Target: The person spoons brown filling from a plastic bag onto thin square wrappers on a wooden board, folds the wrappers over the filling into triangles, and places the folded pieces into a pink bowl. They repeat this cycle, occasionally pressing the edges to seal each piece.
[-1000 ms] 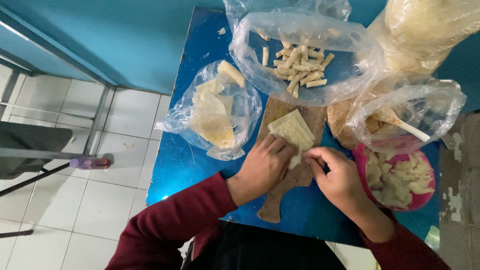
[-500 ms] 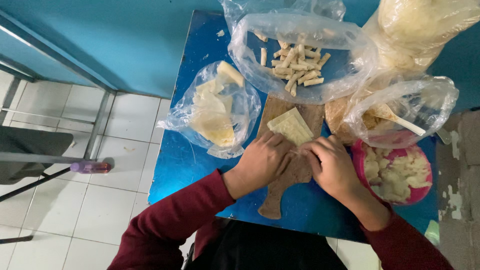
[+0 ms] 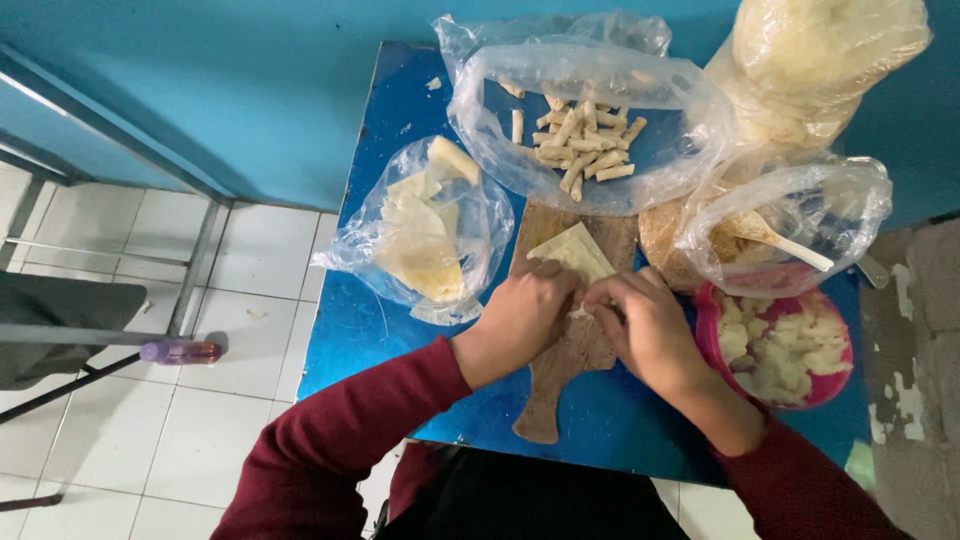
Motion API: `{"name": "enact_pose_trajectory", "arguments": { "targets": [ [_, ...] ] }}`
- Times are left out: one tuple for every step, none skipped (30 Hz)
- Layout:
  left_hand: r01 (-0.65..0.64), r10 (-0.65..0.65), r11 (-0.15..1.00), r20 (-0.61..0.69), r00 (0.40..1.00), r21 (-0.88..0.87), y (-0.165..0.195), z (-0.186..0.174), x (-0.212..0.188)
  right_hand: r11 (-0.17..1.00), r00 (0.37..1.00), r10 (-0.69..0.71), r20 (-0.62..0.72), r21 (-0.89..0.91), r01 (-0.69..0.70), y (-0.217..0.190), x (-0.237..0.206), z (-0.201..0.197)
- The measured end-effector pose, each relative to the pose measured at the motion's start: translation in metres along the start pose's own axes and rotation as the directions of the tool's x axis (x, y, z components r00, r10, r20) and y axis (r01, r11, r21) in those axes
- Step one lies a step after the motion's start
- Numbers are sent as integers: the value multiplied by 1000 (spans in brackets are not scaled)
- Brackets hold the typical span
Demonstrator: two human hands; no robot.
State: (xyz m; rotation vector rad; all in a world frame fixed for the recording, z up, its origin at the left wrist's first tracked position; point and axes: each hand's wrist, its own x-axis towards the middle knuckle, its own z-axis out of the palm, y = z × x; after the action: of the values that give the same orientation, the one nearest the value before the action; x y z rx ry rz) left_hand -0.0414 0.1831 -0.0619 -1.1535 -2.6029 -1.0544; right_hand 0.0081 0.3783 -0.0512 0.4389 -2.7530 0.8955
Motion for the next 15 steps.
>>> {"name": "enact_pose_trajectory", "arguments": {
  "targets": [
    [-3, 2, 1000, 33, 999, 14, 0, 1, 0, 997, 999, -44, -9, -64, 43, -4, -3, -1],
    [-4, 2, 1000, 67, 998, 28, -2, 2, -1, 988, 996, -89, -13, -127, 86, -7, -4, 0],
    [-3, -1, 999, 100, 995, 42, -3, 2, -2, 987, 996, -90, -4, -132, 89, -10, -4, -1],
    [-28, 24, 999, 87, 996, 45, -4, 2, -3, 986, 996, -94, 5, -138, 94, -11, -5, -2],
    [-54, 50, 997, 72, 996, 49, -4, 2, -4, 984, 995, -99, 15, -144, 100, -12, -4, -2],
    [-79, 76, 995, 58, 995, 54, -5, 1, -5, 981, 995, -103, 9, -167, 103, -13, -3, -1],
    [-73, 67, 994, 71, 995, 78, -6, 2, -5, 977, 995, -105, 4, -188, 104, -14, -2, 1],
    [-67, 59, 993, 84, 995, 102, -6, 2, -5, 972, 994, -106, -1, -210, 103, -14, -1, 2],
    [-62, 50, 990, 97, 994, 126, -6, 3, -4, 978, 996, -91, -6, -190, 88, -14, 0, 3],
    [-64, 55, 992, 85, 995, 113, -8, 3, -4, 982, 997, -78, -12, -171, 75, -13, 1, 5],
    [-66, 59, 993, 72, 996, 100, -10, 2, -4, 986, 998, -66, -17, -152, 63, -12, 2, 5],
    [-67, 62, 994, 58, 996, 88, -12, 2, -3, 993, 999, -35, -24, -114, 32, -9, 4, 6],
    [35, -37, 999, 95, 995, 19, -13, 3, -2, 997, 1000, -4, -29, -76, 2, -6, 6, 5],
    [139, -131, 989, 139, 982, -45, -16, 3, 1, 999, 999, 27, -34, -37, -29, -3, 10, 5],
    [243, -220, 964, 189, 957, -105, -17, 4, 2, 990, 991, 131, 23, 40, -132, 1, 13, 4]
  ]
}}
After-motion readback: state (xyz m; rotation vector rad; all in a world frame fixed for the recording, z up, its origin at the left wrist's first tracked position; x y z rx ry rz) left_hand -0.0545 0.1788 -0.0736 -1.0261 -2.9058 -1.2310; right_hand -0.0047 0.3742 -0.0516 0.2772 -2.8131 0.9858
